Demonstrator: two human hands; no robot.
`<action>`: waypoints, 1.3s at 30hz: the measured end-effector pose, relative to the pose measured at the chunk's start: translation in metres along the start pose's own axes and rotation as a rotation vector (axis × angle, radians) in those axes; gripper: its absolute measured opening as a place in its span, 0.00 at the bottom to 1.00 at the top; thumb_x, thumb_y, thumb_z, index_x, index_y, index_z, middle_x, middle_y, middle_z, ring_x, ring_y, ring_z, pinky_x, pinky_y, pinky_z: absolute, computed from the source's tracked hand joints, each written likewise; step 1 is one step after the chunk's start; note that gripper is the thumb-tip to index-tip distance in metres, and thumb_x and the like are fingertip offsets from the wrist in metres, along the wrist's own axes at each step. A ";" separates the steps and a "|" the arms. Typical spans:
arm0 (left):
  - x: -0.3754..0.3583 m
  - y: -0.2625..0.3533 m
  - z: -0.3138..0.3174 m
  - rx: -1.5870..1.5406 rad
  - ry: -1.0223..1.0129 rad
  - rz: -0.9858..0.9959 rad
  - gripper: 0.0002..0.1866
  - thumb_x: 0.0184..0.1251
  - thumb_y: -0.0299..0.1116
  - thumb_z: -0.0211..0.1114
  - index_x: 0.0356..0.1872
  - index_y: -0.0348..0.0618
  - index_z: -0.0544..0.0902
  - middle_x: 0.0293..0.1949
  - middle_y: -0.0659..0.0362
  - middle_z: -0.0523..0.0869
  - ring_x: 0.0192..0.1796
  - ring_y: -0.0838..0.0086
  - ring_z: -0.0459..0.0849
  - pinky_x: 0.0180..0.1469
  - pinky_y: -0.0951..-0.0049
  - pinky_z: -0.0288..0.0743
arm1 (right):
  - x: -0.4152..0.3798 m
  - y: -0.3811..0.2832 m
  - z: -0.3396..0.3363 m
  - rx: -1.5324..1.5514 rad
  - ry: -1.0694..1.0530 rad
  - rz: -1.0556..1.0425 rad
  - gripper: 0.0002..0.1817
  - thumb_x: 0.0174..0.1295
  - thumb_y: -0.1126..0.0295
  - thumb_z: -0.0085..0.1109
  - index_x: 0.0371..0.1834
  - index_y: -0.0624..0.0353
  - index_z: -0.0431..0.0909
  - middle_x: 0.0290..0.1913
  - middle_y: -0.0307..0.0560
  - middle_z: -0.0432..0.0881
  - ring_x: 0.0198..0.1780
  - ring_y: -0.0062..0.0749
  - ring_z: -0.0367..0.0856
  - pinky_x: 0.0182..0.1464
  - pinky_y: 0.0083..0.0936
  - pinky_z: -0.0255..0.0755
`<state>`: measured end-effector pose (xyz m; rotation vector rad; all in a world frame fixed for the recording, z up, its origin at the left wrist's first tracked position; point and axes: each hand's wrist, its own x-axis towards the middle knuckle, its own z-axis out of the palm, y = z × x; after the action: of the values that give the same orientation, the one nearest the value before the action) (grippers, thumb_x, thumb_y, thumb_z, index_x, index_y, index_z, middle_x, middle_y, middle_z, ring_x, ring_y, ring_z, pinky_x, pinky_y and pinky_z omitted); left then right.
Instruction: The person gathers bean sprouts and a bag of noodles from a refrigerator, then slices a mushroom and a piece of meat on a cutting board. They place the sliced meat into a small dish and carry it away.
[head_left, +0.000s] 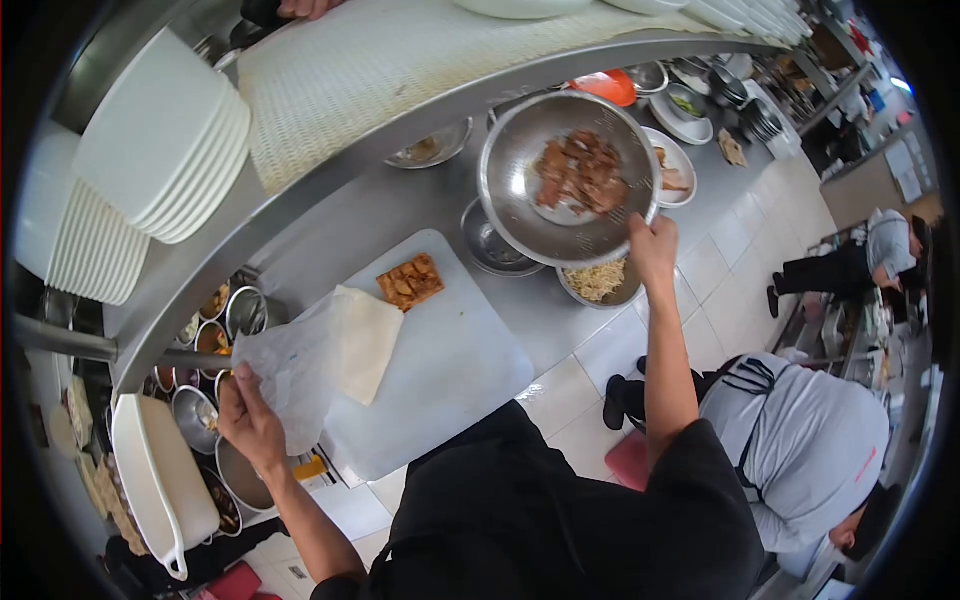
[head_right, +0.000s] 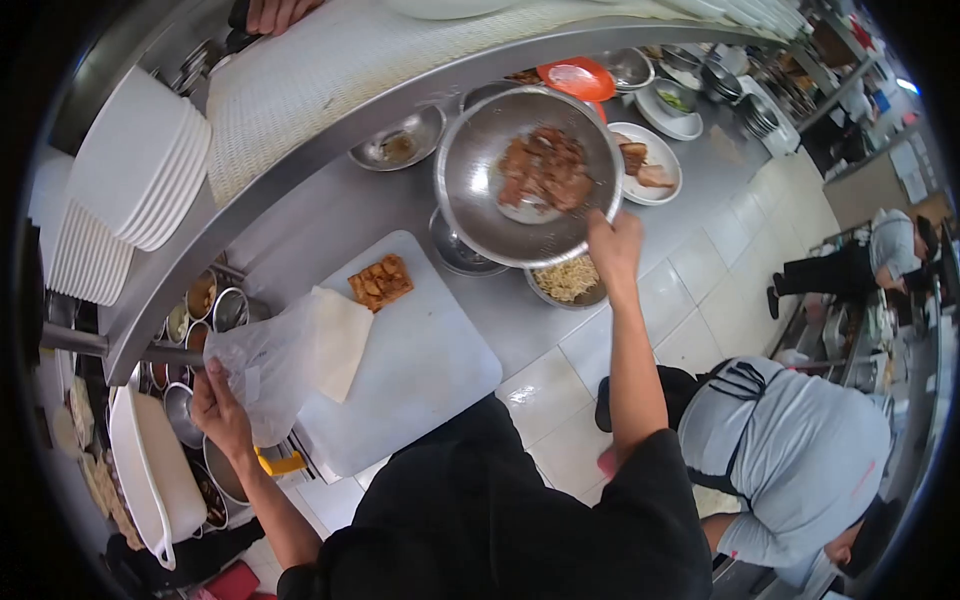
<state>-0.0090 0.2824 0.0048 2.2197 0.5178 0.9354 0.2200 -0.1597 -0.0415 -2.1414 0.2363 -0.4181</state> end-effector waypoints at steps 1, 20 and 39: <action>-0.001 0.001 -0.001 -0.001 0.027 0.007 0.18 0.76 0.35 0.58 0.23 0.36 0.72 0.22 0.67 0.70 0.27 0.84 0.62 0.29 0.81 0.57 | -0.008 0.008 -0.015 -0.007 0.017 0.004 0.13 0.55 0.69 0.55 0.23 0.70 0.80 0.18 0.57 0.78 0.23 0.43 0.79 0.33 0.38 0.70; -0.013 0.015 0.000 -0.076 0.059 0.031 0.20 0.75 0.39 0.59 0.23 0.38 0.73 0.22 0.68 0.70 0.28 0.84 0.63 0.31 0.82 0.57 | -0.022 0.053 -0.080 -0.523 0.402 -0.761 0.10 0.47 0.77 0.63 0.21 0.57 0.68 0.23 0.45 0.73 0.20 0.44 0.74 0.22 0.34 0.67; -0.020 0.021 -0.112 0.172 0.756 -0.195 0.21 0.75 0.41 0.59 0.23 0.37 0.75 0.23 0.70 0.70 0.28 0.86 0.63 0.30 0.82 0.58 | 0.082 -0.025 0.167 0.313 -0.146 0.103 0.13 0.60 0.66 0.58 0.38 0.68 0.79 0.33 0.53 0.84 0.30 0.36 0.84 0.25 0.30 0.78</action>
<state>-0.1033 0.3037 0.0687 1.8481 1.1639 1.6654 0.3599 -0.0450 -0.0925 -1.8334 0.1837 -0.2213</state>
